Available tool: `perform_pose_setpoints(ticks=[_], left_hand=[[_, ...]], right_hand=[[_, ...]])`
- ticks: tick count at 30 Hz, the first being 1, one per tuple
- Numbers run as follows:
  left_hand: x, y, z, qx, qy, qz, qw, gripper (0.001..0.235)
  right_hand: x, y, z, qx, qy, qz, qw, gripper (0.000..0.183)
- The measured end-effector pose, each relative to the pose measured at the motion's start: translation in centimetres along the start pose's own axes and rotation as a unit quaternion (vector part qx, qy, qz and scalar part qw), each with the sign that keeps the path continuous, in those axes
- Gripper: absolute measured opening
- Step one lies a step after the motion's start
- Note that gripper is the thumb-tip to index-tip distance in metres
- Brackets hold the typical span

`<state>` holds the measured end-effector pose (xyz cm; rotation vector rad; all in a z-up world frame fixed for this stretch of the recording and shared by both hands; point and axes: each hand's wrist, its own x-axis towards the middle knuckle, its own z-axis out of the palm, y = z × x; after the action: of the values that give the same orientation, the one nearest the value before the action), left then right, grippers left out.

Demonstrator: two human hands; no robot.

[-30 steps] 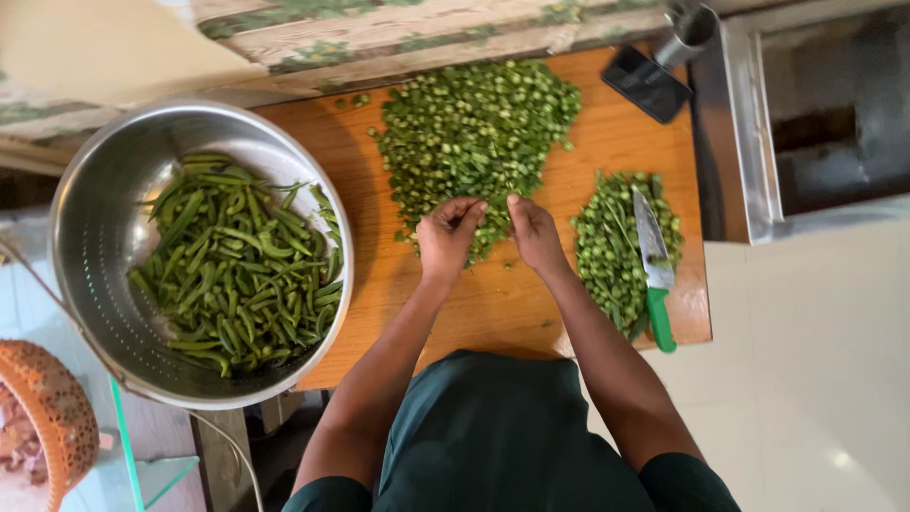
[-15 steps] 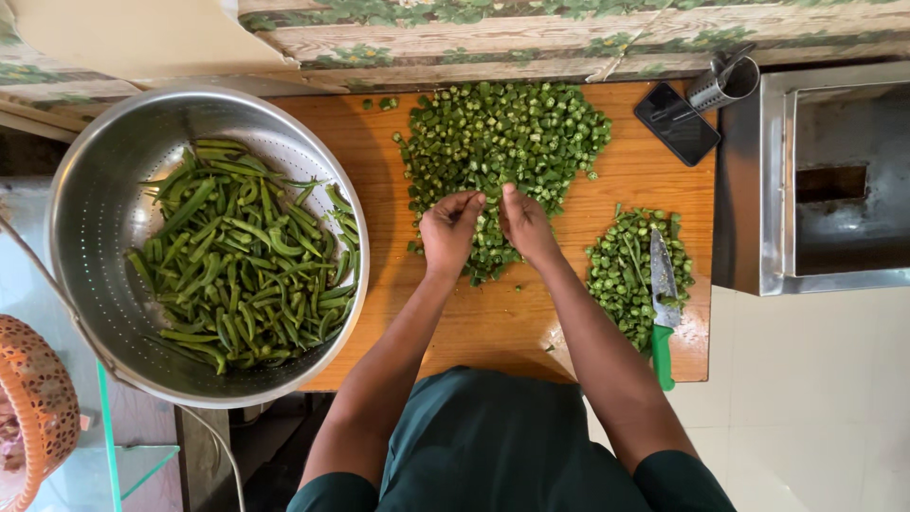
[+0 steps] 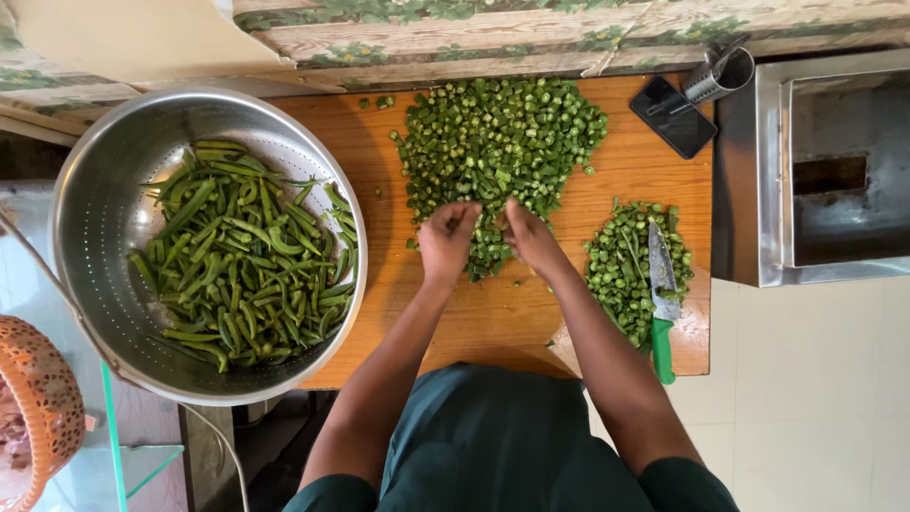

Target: The person picks up green beans from a metal colander, trims the ends by hand, and places the trimmed beans onto a wooden cutting board next to a pile of chopped vegetables.

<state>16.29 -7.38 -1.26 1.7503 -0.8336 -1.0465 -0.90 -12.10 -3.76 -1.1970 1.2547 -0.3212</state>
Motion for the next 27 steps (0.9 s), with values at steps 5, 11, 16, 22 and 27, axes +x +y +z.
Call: perform_pose_setpoints(ticks=[5,11,16,22,27], left_hand=[[-5.7,-6.3,1.5,0.005,-0.078,0.046,0.996,0.018],[-11.1,-8.6,4.3,-0.001,-0.210,0.006,0.978,0.025],[-12.4,-5.3,-2.0,0.029,-0.177,0.115,0.977,0.027],[-9.7,-5.5,-16.9,0.013,0.072,0.109,0.991,0.026],[-5.4,-9.1,-28.5,0.350,0.173,0.052,0.919,0.034]], right_hand=[[-7.3,2.8,0.8,-0.105,0.082,-0.136,0.982,0.036],[-13.3,12.3,-0.9,-0.097,0.176,-0.220,0.955,0.018],[-19.0,19.0,-8.3,-0.428,0.306,-0.229,0.819,0.031],[-22.1,19.7,-8.9,-0.327,0.347,-0.096,0.874,0.025],[-21.8,17.7,-3.3,-0.361,0.281,-0.121,0.881,0.024]])
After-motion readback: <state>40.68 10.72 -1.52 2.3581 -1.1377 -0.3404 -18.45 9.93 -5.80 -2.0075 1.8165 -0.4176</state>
